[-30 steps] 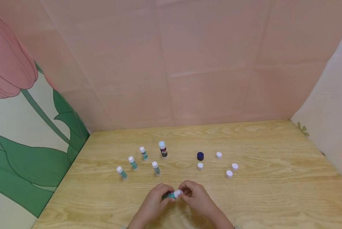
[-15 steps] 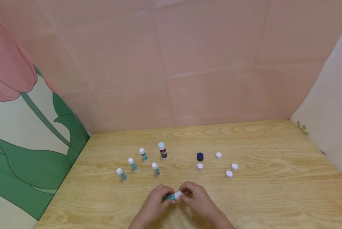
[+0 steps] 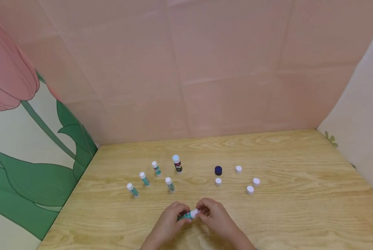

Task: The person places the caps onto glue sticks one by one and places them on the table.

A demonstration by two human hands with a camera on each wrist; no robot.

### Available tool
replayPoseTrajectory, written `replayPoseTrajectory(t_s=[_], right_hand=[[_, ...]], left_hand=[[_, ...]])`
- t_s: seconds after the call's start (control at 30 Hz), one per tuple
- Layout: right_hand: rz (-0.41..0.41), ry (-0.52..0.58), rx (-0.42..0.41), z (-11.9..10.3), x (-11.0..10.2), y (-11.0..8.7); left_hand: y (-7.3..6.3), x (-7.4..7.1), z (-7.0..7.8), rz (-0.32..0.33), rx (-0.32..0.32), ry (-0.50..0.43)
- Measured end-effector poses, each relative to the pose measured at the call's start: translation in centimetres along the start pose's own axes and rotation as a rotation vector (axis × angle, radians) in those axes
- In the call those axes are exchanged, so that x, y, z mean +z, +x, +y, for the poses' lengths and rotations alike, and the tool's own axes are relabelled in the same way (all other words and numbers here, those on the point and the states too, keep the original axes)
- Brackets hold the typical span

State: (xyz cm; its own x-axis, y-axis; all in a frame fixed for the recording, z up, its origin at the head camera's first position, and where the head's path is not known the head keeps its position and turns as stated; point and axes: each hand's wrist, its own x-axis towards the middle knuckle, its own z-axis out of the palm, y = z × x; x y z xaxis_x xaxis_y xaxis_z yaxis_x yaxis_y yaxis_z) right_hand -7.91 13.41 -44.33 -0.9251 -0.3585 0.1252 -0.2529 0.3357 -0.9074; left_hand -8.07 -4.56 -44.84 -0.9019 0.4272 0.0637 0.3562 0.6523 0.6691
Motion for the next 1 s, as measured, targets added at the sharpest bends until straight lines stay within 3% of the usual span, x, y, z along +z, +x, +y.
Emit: replayPoseTrajectory(t_s=[0.77, 1.0], right_hand=[[0.021, -0.028, 0.017, 0.7, -0.7, -0.2], [0.055, -0.055, -0.030, 1.0, -1.1, -0.3]], left_hand=[[0.2, 0.0, -0.2, -0.018, -0.022, 0.022], [0.2, 0.0, -0.1, -0.025, -0.017, 0.045]])
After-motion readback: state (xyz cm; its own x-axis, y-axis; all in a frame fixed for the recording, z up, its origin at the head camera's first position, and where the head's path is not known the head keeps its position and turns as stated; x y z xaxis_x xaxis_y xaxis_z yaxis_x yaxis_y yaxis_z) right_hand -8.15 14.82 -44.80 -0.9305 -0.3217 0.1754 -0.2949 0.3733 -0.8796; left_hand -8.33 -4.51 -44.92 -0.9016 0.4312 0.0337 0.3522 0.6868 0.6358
